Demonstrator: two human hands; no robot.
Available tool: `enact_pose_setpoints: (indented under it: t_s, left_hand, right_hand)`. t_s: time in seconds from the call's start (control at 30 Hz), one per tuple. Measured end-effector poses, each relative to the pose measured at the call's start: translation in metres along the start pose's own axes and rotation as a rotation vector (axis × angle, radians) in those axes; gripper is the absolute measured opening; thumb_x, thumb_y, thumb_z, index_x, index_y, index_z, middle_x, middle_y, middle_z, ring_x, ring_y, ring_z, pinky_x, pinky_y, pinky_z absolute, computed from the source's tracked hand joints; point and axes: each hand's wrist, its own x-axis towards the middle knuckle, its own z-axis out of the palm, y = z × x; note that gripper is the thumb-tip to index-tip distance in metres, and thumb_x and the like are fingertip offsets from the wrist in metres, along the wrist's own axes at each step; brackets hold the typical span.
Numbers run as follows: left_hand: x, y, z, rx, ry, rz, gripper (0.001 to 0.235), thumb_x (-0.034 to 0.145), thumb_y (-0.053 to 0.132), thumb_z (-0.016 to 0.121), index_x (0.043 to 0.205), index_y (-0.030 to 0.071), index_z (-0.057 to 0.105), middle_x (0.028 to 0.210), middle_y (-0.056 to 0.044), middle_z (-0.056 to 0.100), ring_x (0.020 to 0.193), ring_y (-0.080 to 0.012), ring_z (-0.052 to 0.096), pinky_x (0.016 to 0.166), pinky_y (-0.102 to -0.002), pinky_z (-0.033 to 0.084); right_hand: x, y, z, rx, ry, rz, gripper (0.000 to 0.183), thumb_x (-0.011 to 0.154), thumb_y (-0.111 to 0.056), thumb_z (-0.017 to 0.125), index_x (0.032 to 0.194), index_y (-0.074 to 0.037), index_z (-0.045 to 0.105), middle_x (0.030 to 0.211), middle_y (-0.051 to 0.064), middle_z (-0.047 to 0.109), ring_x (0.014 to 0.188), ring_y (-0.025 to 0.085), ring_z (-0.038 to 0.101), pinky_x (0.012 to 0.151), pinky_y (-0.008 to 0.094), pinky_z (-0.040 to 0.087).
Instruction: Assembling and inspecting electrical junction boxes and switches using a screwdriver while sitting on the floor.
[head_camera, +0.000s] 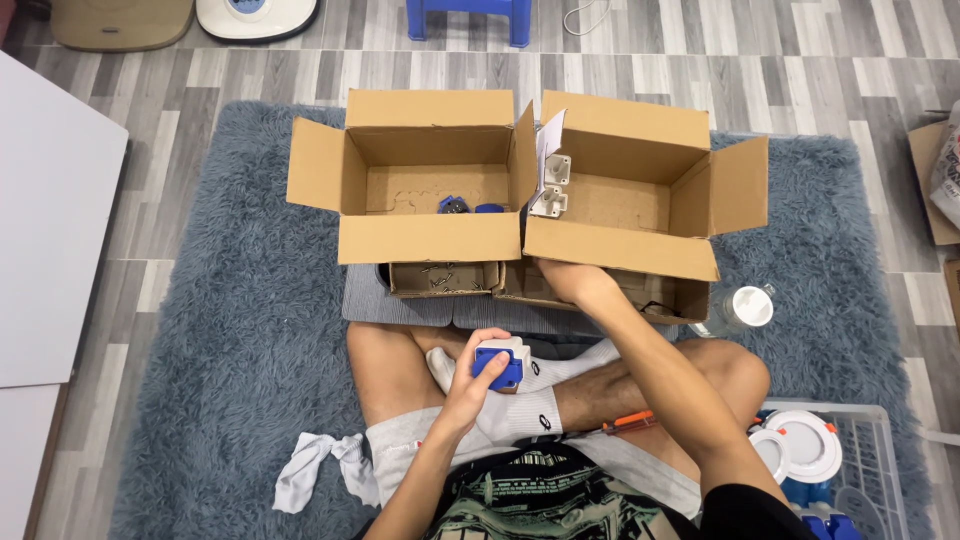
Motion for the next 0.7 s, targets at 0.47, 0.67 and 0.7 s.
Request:
enact_pose_setpoints:
  t_s: [0.47, 0.67, 0.7]
  left_hand:
    - [0.006, -0.012, -0.007, 0.013, 0.007, -0.010, 0.039, 0.100, 0.033, 0.075, 0.132, 0.011, 0.072, 0.105, -0.006, 0.067, 0.095, -0.0142, 0.060, 0.085, -0.029, 0.057]
    - [0.010, -0.017, -0.008, 0.012, 0.003, -0.019, 0.040, 0.100, 0.034, 0.076, 0.132, 0.011, 0.072, 0.108, -0.006, 0.067, 0.097, -0.0140, 0.060, 0.087, -0.029, 0.056]
    - [0.011, -0.018, -0.009, 0.017, -0.001, -0.021, 0.041, 0.099, 0.035, 0.076, 0.132, 0.011, 0.072, 0.109, -0.007, 0.068, 0.098, -0.0147, 0.060, 0.087, -0.029, 0.056]
  right_hand:
    - [-0.088, -0.010, -0.166, 1.093, 0.150, 0.165, 0.019, 0.099, -0.014, 0.076, 0.117, -0.009, 0.077, 0.119, 0.014, 0.080, 0.111, 0.037, 0.078, 0.095, 0.048, 0.065]
    - [-0.115, -0.043, -0.137, 1.290, 0.444, 0.137, 0.017, 0.093, -0.010, 0.086, 0.108, -0.007, 0.081, 0.105, 0.012, 0.077, 0.084, 0.024, 0.076, 0.077, 0.038, 0.067]
    - [-0.118, -0.050, -0.130, 1.307, 0.496, 0.124, 0.017, 0.091, -0.013, 0.089, 0.107, -0.010, 0.083, 0.105, 0.009, 0.075, 0.077, 0.020, 0.072, 0.071, 0.035, 0.065]
